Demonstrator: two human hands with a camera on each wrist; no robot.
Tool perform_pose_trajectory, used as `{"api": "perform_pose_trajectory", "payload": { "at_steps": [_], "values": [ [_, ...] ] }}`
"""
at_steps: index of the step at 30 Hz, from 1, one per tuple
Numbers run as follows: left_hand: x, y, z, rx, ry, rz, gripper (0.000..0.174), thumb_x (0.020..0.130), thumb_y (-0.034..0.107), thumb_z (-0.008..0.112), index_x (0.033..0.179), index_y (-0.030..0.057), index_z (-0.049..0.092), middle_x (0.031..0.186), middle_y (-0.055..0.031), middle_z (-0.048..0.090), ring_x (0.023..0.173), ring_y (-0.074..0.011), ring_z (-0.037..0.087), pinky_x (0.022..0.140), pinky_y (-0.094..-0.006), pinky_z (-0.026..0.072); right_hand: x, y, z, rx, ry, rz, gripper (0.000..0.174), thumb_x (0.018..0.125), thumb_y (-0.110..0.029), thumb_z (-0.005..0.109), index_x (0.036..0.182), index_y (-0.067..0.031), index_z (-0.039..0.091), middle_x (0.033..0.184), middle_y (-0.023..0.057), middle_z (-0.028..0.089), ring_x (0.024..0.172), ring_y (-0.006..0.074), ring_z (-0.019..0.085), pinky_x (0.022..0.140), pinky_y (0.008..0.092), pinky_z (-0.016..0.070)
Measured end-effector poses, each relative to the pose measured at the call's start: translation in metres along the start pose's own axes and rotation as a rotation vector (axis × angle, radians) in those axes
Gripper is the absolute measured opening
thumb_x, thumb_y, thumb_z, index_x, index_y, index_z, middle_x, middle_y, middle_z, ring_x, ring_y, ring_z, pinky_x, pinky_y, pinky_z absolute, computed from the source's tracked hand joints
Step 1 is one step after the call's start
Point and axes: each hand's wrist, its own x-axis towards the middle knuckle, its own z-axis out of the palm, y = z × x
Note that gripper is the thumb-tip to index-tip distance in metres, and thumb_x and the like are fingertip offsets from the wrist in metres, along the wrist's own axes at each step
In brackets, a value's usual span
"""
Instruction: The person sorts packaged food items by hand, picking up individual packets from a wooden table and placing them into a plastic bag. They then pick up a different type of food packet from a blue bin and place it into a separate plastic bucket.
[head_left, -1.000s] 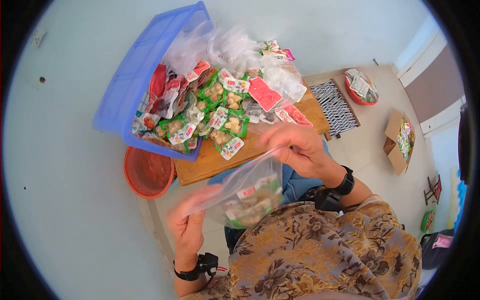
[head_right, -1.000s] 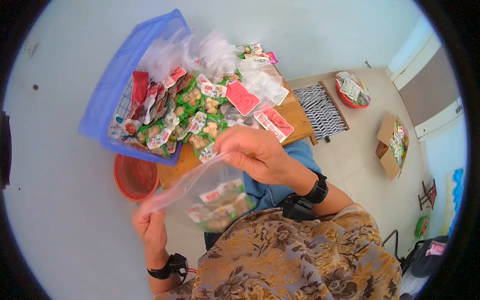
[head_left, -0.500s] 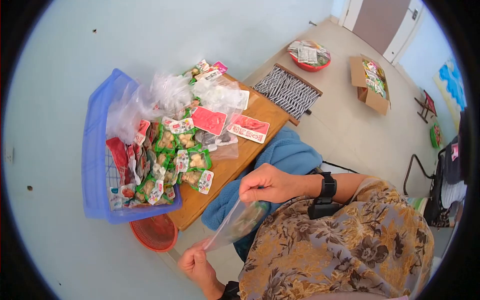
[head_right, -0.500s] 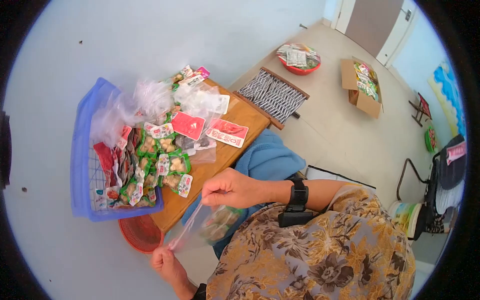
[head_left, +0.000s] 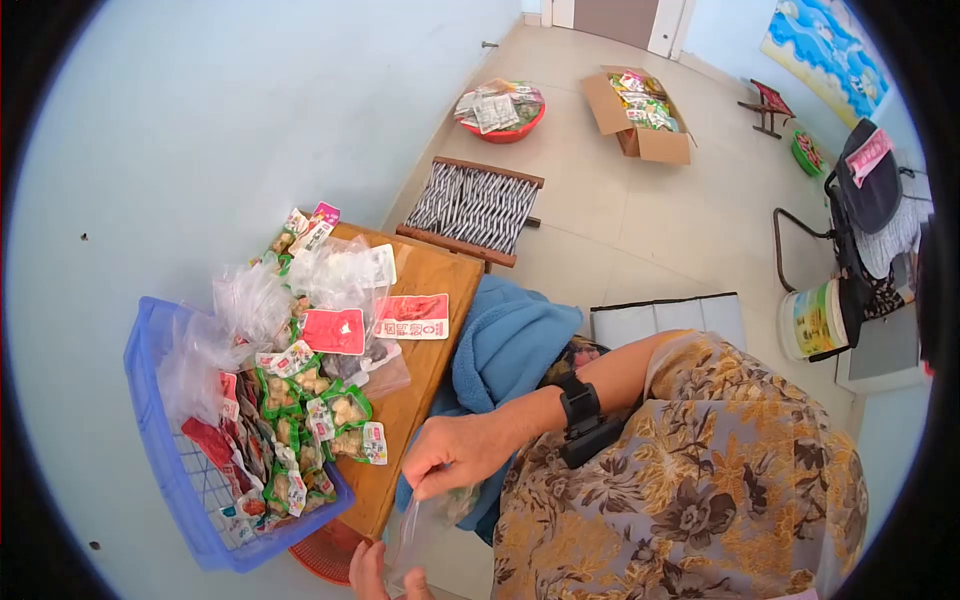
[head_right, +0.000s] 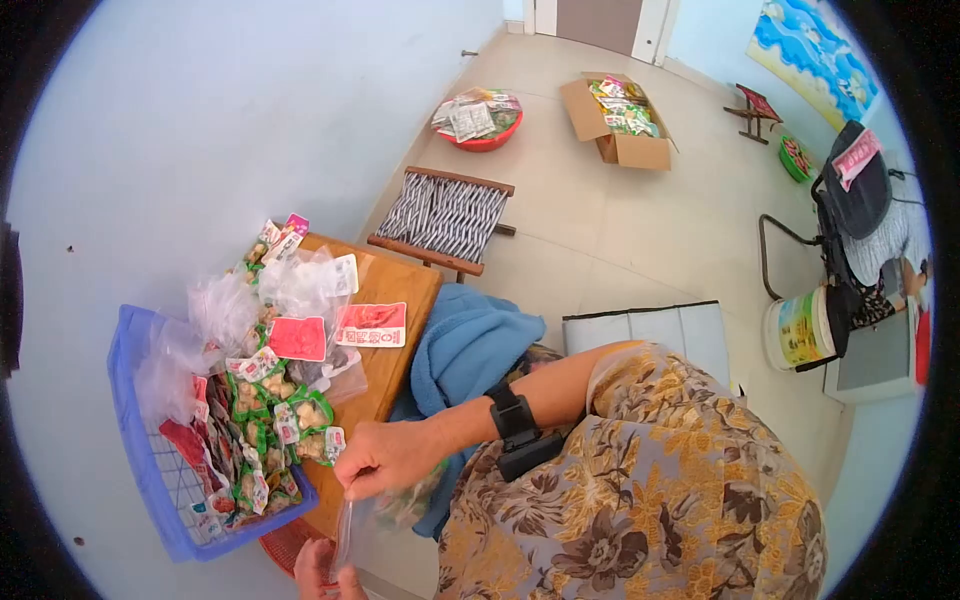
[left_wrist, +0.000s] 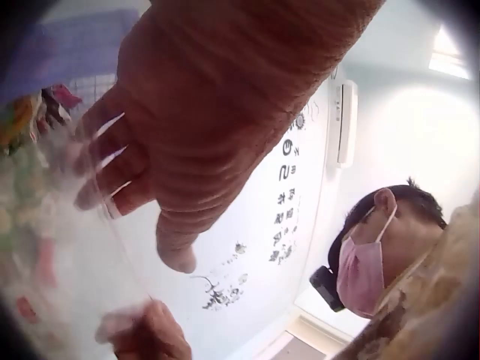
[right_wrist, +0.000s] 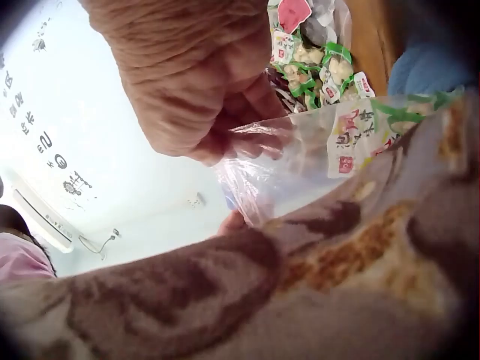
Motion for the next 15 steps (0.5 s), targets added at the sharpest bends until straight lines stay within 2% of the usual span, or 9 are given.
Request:
{"api": "perform_pose_trajectory", "payload": {
  "at_steps": [2, 3, 5, 6, 8, 9, 11, 13, 15],
  "values": [
    [0.013, 0.029, 0.004, 0.288, -0.086, 0.121, 0.031, 0.087, 0.010, 0.070, 0.115, 0.0000, 0.065, 0.116, -0.0159, 0.066, 0.107, -0.0344, 0.062, 0.098, -0.0407, 0.0479, 0.000, -0.004, 0.000, -0.004, 0.000, -0.039, 0.022, 0.089, -0.016, 0.065, 0.075, -0.0002, 0.058, 0.064, 0.0145, 0.056, 0.055, 0.0252, 0.055, 0.054, 0.0364, 0.0417],
    [0.015, 0.028, 0.008, 0.307, -0.070, 0.105, 0.031, 0.087, 0.010, 0.070, 0.115, 0.0000, 0.065, 0.116, -0.0159, 0.066, 0.107, -0.0344, 0.062, 0.098, -0.0407, 0.0479, 0.003, -0.005, 0.003, 0.000, -0.011, -0.081, 0.022, 0.089, -0.016, 0.064, 0.075, -0.0003, 0.059, 0.065, 0.0158, 0.057, 0.056, 0.0290, 0.055, 0.054, 0.0371, 0.0420],
    [0.016, 0.011, 0.019, 0.346, -0.266, 0.136, 0.041, 0.085, 0.020, 0.075, 0.121, 0.0048, 0.064, 0.130, -0.0168, 0.058, 0.116, -0.0363, 0.058, 0.101, -0.0459, 0.0466, 0.002, -0.006, 0.000, -0.045, -0.061, -0.100, 0.021, 0.091, -0.016, 0.064, 0.078, 0.0004, 0.060, 0.068, 0.0143, 0.058, 0.060, 0.0290, 0.057, 0.055, 0.0373, 0.0432],
    [0.021, 0.011, 0.025, 0.386, -0.232, 0.097, 0.041, 0.085, 0.020, 0.075, 0.121, 0.0048, 0.064, 0.130, -0.0168, 0.058, 0.116, -0.0363, 0.058, 0.101, -0.0459, 0.0466, 0.001, -0.005, -0.003, -0.119, -0.080, -0.105, 0.020, 0.093, -0.015, 0.064, 0.081, 0.0011, 0.062, 0.071, 0.0129, 0.060, 0.064, 0.0289, 0.060, 0.056, 0.0374, 0.0443],
    [0.030, 0.015, 0.042, 0.251, -0.054, 0.255, 0.015, 0.082, 0.010, 0.075, 0.084, 0.0003, 0.064, 0.079, -0.0123, 0.066, 0.072, -0.0273, 0.061, 0.067, -0.0384, 0.0487, -0.002, 0.000, -0.004, -0.106, -0.105, -0.086, 0.018, 0.093, -0.016, 0.064, 0.084, 0.0004, 0.063, 0.072, 0.0123, 0.061, 0.064, 0.0283, 0.060, 0.056, 0.0370, 0.0444],
    [0.028, 0.016, 0.042, 0.280, -0.033, 0.233, 0.015, 0.082, 0.010, 0.075, 0.084, 0.0003, 0.064, 0.079, -0.0123, 0.066, 0.072, -0.0273, 0.061, 0.067, -0.0384, 0.0487, -0.002, -0.002, -0.005, -0.083, -0.131, -0.110, 0.018, 0.093, -0.016, 0.064, 0.084, 0.0004, 0.063, 0.072, 0.0123, 0.061, 0.064, 0.0283, 0.060, 0.056, 0.0370, 0.0444],
    [0.025, 0.019, 0.045, 0.189, -0.010, 0.189, 0.013, 0.077, 0.003, 0.075, 0.085, 0.0015, 0.065, 0.079, -0.0128, 0.063, 0.072, -0.0320, 0.060, 0.066, -0.0385, 0.0486, -0.005, -0.010, -0.010, -0.106, -0.132, 0.038, 0.016, 0.093, -0.015, 0.065, 0.086, -0.0001, 0.065, 0.073, 0.0125, 0.061, 0.064, 0.0276, 0.061, 0.056, 0.0365, 0.0447],
    [0.023, 0.022, 0.045, 0.200, -0.008, 0.168, 0.011, 0.079, 0.003, 0.074, 0.084, 0.0011, 0.064, 0.078, -0.0118, 0.063, 0.071, -0.0308, 0.060, 0.064, -0.0379, 0.0485, -0.005, -0.013, -0.012, -0.119, -0.157, 0.074, 0.014, 0.092, -0.013, 0.066, 0.089, 0.0001, 0.066, 0.078, 0.0120, 0.065, 0.068, 0.0252, 0.063, 0.060, 0.0346, 0.0470],
    [0.019, 0.019, 0.044, 0.217, -0.007, 0.201, 0.011, 0.081, 0.007, 0.073, 0.085, 0.0047, 0.063, 0.078, -0.0088, 0.062, 0.074, -0.0295, 0.060, 0.063, -0.0389, 0.0475, -0.004, -0.015, -0.008, 0.009, -0.113, 0.058, 0.013, 0.091, -0.012, 0.068, 0.090, 0.0006, 0.067, 0.084, 0.0114, 0.067, 0.073, 0.0230, 0.065, 0.064, 0.0329, 0.0494]
  ]
}}
